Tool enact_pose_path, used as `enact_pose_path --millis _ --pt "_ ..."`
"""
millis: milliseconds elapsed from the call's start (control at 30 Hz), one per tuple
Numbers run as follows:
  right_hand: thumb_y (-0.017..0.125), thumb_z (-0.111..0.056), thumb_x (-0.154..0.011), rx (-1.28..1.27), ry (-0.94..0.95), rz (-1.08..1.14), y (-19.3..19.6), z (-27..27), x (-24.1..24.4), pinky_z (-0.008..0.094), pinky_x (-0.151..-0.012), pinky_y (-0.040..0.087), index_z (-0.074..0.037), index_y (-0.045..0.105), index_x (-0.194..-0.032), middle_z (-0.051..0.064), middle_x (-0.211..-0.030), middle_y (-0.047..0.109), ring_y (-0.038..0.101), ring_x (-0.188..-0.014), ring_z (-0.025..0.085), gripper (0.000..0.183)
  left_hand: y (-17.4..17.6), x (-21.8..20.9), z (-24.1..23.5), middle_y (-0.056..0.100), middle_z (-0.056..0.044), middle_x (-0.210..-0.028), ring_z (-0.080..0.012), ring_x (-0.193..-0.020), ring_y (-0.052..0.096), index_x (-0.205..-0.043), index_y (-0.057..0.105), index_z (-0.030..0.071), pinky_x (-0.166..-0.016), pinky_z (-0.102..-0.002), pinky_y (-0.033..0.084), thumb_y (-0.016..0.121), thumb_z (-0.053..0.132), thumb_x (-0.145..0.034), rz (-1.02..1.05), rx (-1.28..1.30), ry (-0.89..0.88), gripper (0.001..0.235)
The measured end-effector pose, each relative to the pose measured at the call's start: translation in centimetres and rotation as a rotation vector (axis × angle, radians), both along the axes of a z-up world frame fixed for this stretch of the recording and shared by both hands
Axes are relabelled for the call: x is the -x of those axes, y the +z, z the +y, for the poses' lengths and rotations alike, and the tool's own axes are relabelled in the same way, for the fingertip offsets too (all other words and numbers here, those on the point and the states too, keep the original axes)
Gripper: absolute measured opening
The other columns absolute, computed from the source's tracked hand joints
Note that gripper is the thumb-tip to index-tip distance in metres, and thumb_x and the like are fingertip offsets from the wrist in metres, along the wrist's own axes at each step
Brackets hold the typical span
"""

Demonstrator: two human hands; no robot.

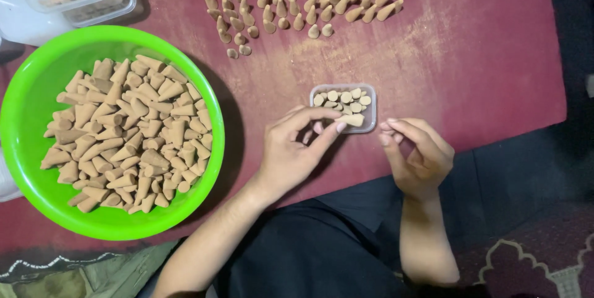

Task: Picking up incense cones from a bowl and placing them into small plastic containers

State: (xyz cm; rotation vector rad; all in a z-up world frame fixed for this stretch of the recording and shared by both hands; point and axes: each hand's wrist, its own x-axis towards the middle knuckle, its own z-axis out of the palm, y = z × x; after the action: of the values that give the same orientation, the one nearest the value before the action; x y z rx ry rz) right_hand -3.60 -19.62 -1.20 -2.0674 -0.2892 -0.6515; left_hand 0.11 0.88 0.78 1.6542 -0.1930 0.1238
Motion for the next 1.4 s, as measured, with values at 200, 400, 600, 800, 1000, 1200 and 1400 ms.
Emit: enact_pose_path --millis 200,400,600,800,1000,1200,1400 --pt "0.084 0.006 -0.085 -0.078 0.065 0.036 1.4 1.7 -1.0 0.034 -0.06 0.057 0.01 0.077 -0.098 0.017 -0.082 0.073 0.066 -0.061 0.025 0.015 -0.1 0.9 -0.7 0.071 -0.006 -0.073 -0.0058 -0.062 0.053 -0.097 0.08 0.006 -0.051 -0.018 0.046 0.083 -0.001 -0.082 0.117 0.268 -0.022 0.016" --pt "0.085 0.007 -0.088 -0.014 0.031 0.045 2.2 1.9 -1.2 0.036 -0.062 0.056 0.008 0.076 -0.097 0.019 -0.091 0.074 0.069 -0.069 0.029 0.013 -0.2 -0.4 0.5 0.08 -0.009 -0.096 -0.0299 -0.081 0.076 -0.1 0.079 0.01 -0.071 -0.037 0.06 0.079 0.004 -0.088 -0.199 0.024 -0.079 0.013" --pt "0.085 0.0 -0.092 0.234 -0.01 -0.011 1.9 1.7 -1.5 0.035 -0.068 0.058 0.001 0.076 -0.093 0.013 -0.094 0.075 0.072 -0.076 0.032 0.008 -0.8 -0.6 2.1 0.076 -0.007 -0.094 -0.0313 -0.082 0.07 -0.103 0.077 0.008 -0.074 -0.041 0.058 0.072 0.004 -0.095 -0.294 -0.146 0.018 0.01" --pt "0.081 -0.002 -0.094 0.386 0.038 -0.032 1.0 2.0 -1.6 0.043 -0.07 0.058 -0.001 0.076 -0.096 0.014 -0.097 0.074 0.071 -0.08 0.037 0.005 -1.7 -0.6 2.9 0.075 -0.009 -0.092 -0.0331 -0.082 0.069 -0.104 0.076 0.007 -0.074 -0.042 0.058 0.072 0.005 -0.095 -0.291 -0.155 0.061 0.009" --pt "0.079 -0.004 -0.097 0.409 0.024 -0.029 1.9 2.8 -1.9 0.041 -0.068 0.057 -0.003 0.077 -0.095 0.012 -0.097 0.074 0.071 -0.079 0.035 0.003 -2.3 -0.7 3.3 0.074 -0.008 -0.091 -0.033 -0.082 0.069 -0.103 0.076 0.008 -0.075 -0.042 0.059 0.072 0.005 -0.095 -0.293 -0.149 0.08 0.01" --pt "0.079 -0.007 -0.099 0.473 0.015 -0.096 1.6 3.3 -2.7 0.041 -0.069 0.057 -0.004 0.077 -0.097 0.011 -0.099 0.073 0.071 -0.08 0.034 0.004 -2.6 -0.7 3.4 0.073 -0.008 -0.089 -0.0326 -0.081 0.069 -0.103 0.076 0.008 -0.075 -0.042 0.059 0.072 0.005 -0.094 -0.287 -0.142 0.085 0.01" --pt "0.08 -0.01 -0.099 0.498 0.007 -0.083 1.3 3.1 -2.9 0.04 -0.071 0.057 -0.005 0.078 -0.099 0.01 -0.1 0.073 0.071 -0.081 0.033 0.005 -2.7 -0.7 3.7 0.073 -0.008 -0.089 -0.0328 -0.083 0.07 -0.103 0.076 0.007 -0.075 -0.042 0.06 0.073 0.002 -0.092 -0.298 -0.155 0.092 0.012"
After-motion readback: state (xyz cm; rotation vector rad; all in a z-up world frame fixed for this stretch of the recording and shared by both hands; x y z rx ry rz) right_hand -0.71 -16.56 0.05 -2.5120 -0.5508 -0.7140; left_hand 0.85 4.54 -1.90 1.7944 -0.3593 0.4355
